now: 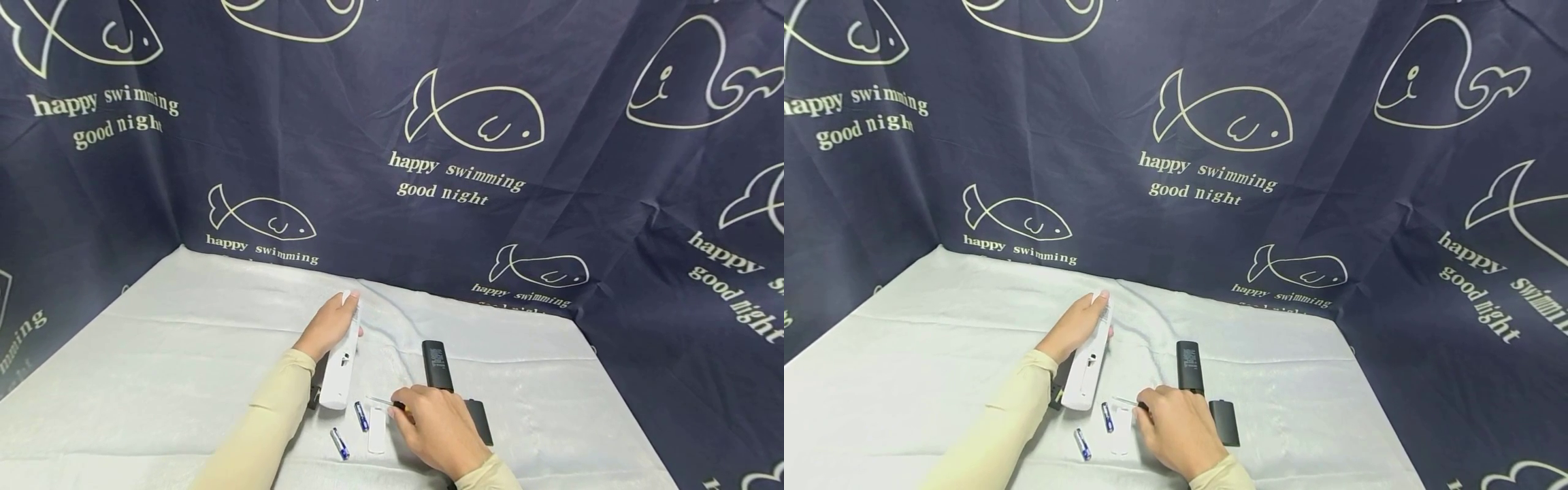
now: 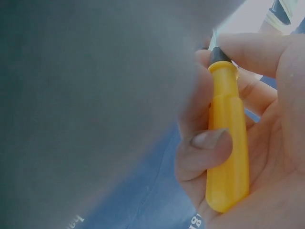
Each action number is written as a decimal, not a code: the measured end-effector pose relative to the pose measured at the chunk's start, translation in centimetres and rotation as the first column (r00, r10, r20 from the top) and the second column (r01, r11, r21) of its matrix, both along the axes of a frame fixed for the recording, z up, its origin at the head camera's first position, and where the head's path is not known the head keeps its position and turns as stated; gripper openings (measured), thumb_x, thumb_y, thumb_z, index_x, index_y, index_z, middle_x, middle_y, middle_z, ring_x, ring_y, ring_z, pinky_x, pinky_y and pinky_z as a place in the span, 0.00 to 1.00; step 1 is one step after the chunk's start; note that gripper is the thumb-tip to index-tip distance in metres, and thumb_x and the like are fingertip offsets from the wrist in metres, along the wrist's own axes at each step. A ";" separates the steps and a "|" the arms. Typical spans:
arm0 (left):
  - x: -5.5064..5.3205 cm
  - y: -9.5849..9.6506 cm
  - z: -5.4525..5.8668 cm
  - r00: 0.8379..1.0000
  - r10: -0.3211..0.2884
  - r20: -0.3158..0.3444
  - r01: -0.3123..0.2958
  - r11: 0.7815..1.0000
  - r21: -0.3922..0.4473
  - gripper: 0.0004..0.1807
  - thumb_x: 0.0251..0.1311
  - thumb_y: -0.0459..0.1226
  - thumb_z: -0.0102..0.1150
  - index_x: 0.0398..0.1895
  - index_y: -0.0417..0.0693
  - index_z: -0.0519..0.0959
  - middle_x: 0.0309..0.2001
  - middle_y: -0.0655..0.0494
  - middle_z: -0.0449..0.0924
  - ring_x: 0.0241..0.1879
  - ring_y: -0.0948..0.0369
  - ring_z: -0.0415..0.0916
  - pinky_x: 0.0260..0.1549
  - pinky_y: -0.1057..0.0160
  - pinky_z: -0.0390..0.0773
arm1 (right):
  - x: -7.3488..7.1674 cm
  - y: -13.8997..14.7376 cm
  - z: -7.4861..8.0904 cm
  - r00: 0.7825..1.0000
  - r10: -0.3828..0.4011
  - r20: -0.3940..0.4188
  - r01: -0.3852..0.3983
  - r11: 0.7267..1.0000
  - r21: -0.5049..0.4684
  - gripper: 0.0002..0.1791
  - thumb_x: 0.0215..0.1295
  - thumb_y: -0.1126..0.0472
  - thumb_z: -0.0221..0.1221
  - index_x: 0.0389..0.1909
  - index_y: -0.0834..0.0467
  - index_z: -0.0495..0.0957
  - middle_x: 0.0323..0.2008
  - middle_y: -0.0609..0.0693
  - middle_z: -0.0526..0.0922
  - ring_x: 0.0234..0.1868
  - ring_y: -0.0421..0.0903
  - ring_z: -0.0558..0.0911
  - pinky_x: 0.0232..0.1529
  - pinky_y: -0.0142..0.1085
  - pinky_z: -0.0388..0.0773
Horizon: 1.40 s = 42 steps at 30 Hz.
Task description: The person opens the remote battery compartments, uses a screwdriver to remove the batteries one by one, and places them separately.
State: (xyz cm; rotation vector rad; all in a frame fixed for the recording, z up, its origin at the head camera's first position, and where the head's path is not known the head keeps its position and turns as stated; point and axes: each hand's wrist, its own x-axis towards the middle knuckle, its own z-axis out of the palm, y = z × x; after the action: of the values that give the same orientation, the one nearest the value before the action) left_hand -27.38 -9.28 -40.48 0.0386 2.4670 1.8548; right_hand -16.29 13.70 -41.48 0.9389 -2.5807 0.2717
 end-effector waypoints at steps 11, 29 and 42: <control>-0.4 -1.5 0.2 0.998 0.058 -0.022 -0.057 0.998 0.029 0.27 0.79 0.55 0.31 0.47 0.42 0.70 0.29 0.49 0.85 0.25 0.54 0.79 0.30 0.60 0.78 | 0.1 -0.1 0.0 1.000 -0.003 0.011 0.003 1.000 0.003 0.03 0.61 0.53 0.67 0.32 0.45 0.83 0.23 0.34 0.76 0.21 0.33 0.73 0.19 0.33 0.69; -0.3 -1.5 0.0 0.999 0.026 0.036 -0.030 0.995 0.099 0.24 0.79 0.52 0.36 0.48 0.41 0.74 0.35 0.49 0.86 0.30 0.56 0.82 0.36 0.60 0.79 | 0.0 -0.1 0.0 1.000 0.001 0.004 -0.001 1.000 0.002 0.03 0.61 0.53 0.67 0.31 0.45 0.82 0.23 0.35 0.77 0.22 0.34 0.76 0.20 0.34 0.70; -0.3 -1.2 -0.2 0.996 -0.016 0.089 0.022 0.998 -0.061 0.24 0.75 0.51 0.46 0.49 0.38 0.77 0.35 0.49 0.78 0.31 0.58 0.77 0.30 0.61 0.79 | 0.0 0.0 0.1 1.000 0.001 -0.009 -0.001 1.000 -0.005 0.03 0.61 0.53 0.67 0.30 0.44 0.81 0.22 0.34 0.74 0.21 0.33 0.73 0.19 0.34 0.69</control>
State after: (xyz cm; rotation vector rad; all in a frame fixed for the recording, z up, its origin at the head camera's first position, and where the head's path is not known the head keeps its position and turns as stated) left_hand -27.63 -10.48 -40.73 -0.0218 2.4540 1.7319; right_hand -16.31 13.66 -41.40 0.9381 -2.5702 0.2734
